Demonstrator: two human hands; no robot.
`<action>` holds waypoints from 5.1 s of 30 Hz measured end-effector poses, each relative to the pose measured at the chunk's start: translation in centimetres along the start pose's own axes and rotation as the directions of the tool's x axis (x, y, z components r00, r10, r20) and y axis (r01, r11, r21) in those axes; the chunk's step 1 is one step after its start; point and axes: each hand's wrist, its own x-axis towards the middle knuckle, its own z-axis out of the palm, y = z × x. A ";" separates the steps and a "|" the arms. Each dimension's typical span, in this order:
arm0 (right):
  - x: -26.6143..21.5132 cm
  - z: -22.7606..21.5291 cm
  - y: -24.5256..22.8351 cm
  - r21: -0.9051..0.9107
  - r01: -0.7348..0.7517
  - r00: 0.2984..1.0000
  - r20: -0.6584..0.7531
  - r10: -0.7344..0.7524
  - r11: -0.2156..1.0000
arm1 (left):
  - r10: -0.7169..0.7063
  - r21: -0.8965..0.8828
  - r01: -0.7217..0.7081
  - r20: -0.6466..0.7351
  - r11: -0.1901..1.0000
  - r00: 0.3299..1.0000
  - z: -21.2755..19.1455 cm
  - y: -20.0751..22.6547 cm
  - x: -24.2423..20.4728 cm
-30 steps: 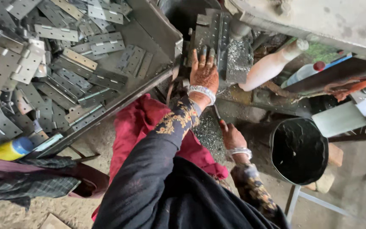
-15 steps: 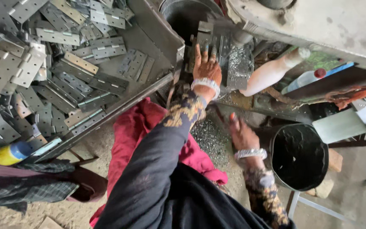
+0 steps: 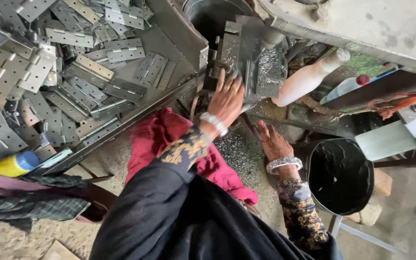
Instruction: The person repeatedly picks metal hinge pieces from a bin, places them into a press machine, and operates the press with a lever. The person then removes the processed pieces and returns them to the bin. This cycle continues throughout the video.
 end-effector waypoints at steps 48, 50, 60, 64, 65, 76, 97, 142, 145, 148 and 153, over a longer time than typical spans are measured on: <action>-2.9 4.2 -1.2 -0.086 -0.206 0.973 0.090 0.213 0.975 | -0.253 0.054 0.249 0.097 0.967 0.963 1.7 2.0 6.1; -1.5 4.1 -1.3 0.044 -0.331 0.939 0.118 0.324 0.943 | -0.294 0.116 0.302 -0.087 0.946 0.952 1.5 1.4 7.6; -2.8 3.6 -0.6 0.222 -0.455 0.890 0.064 0.452 0.863 | -0.387 0.093 0.375 0.198 0.922 0.901 0.8 1.8 8.6; -2.4 4.9 -1.9 0.165 -0.584 0.807 0.225 0.546 0.795 | -0.382 0.017 0.383 -0.051 0.924 0.923 0.4 1.9 9.1; -2.8 5.4 -2.8 0.209 -0.600 0.795 0.269 0.544 0.772 | -0.392 -0.098 0.382 -0.114 0.919 0.913 0.2 1.2 7.1; 0.2 -1.3 -2.3 -0.014 -0.432 0.884 0.191 0.427 0.902 | -0.740 0.015 0.763 -0.230 0.646 0.632 3.1 -21.3 -4.5; -0.5 -1.4 -3.2 0.012 -0.387 0.912 0.155 0.380 0.922 | -0.482 -0.680 0.275 -0.131 0.679 0.866 -9.7 -8.2 -6.8; -1.9 5.3 -1.6 0.134 -0.470 0.879 0.164 0.449 0.872 | -0.186 0.049 0.182 0.108 0.982 0.977 -3.0 1.0 3.4; -1.8 3.6 -0.3 -0.013 -0.208 0.978 -0.002 0.208 0.978 | -0.188 0.086 0.173 0.224 0.981 0.956 -2.8 0.9 4.5; -3.2 3.4 -1.0 0.156 -0.325 0.945 0.017 0.326 0.933 | -0.224 0.138 0.203 0.161 0.970 0.961 -1.7 1.3 4.9; -2.4 3.6 -3.0 0.077 -0.507 0.855 0.169 0.490 0.858 | -0.224 0.083 0.214 0.126 0.973 0.966 -1.2 1.6 6.3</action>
